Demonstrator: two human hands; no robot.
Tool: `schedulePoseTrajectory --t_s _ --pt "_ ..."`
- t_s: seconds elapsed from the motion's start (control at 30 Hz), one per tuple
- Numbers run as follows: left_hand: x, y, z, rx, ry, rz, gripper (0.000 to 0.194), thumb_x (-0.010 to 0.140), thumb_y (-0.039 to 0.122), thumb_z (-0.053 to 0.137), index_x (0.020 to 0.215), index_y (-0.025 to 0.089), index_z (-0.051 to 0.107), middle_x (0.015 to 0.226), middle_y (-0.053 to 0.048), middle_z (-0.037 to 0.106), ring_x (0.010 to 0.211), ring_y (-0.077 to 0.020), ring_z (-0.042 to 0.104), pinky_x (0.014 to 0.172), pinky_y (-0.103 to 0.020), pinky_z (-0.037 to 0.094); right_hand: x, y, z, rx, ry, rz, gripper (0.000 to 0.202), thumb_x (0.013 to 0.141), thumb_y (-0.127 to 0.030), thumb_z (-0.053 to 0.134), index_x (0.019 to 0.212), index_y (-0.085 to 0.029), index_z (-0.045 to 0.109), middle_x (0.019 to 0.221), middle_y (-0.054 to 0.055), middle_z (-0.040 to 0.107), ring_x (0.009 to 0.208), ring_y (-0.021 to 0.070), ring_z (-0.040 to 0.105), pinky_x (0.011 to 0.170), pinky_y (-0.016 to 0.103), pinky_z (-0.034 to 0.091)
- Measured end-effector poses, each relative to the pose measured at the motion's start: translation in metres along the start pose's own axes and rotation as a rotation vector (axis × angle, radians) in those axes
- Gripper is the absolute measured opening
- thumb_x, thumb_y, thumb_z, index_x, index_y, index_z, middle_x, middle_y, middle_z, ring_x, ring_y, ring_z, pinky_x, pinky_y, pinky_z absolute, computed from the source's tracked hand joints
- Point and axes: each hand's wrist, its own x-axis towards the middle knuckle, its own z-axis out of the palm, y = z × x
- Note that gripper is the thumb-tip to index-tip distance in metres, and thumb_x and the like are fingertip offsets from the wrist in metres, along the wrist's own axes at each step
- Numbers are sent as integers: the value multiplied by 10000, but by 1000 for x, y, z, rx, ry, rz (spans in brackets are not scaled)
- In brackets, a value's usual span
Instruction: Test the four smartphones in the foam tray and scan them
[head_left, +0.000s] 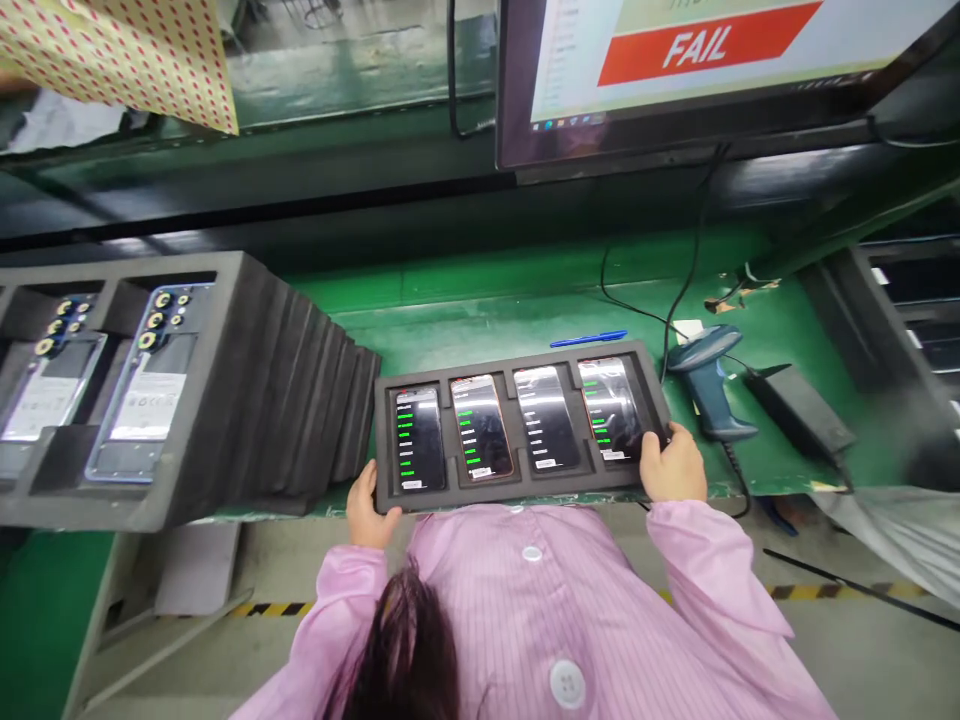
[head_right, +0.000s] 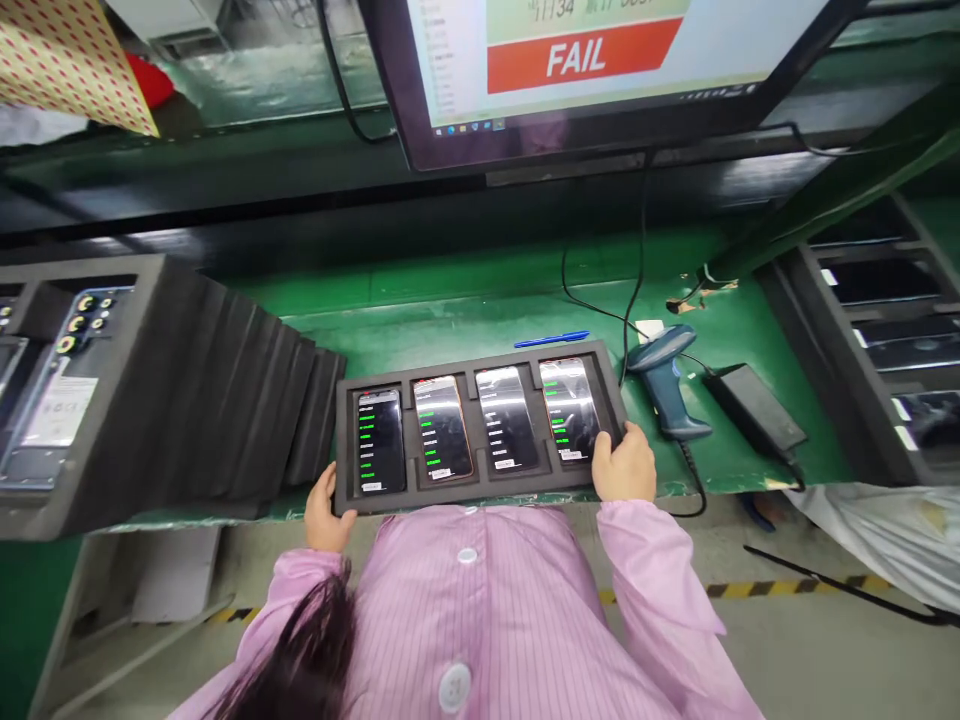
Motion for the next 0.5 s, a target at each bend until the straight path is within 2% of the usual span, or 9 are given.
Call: schedulePoseTrajectory --t_s 0.1,0.17,0.3,0.4,0.5 --pt "1 22 -1 -81 -5 -245 590 811 462 390 1301 132 396 1259 -156 531 1136 -245 531 933 -381 438 9 -2 -9 -52 -142 124 558 768 -398 377 1176 -29 471 1003 253 594 948 359 555 822 476 400" --pt "6 36 1 -61 37 -404 541 826 443 397 1272 139 443 1237 -155 552 1131 -248 536 926 -388 441 19 -1 -13 -75 -189 209 556 760 -436 414 1155 -52 488 934 233 612 899 355 573 782 468 413" --pt "26 49 -2 46 96 -579 559 804 537 414 1152 124 557 1095 -178 632 1014 -295 597 839 -429 466 40 13 -12 42 -299 275 472 720 -502 465 949 -107 584 821 175 627 840 320 586 741 423 428" --pt "43 50 -9 48 45 -697 614 791 606 363 1072 114 599 1065 -199 638 996 -337 596 827 -479 448 45 25 -9 152 -444 269 411 721 -538 435 739 -162 598 745 132 631 784 282 591 696 380 444" --pt "57 50 -15 -11 -22 -814 637 779 644 329 1032 131 611 1066 -187 640 1033 -351 575 863 -494 424 41 31 -7 192 -487 284 425 717 -570 415 656 -181 574 751 121 633 773 264 584 682 362 440"
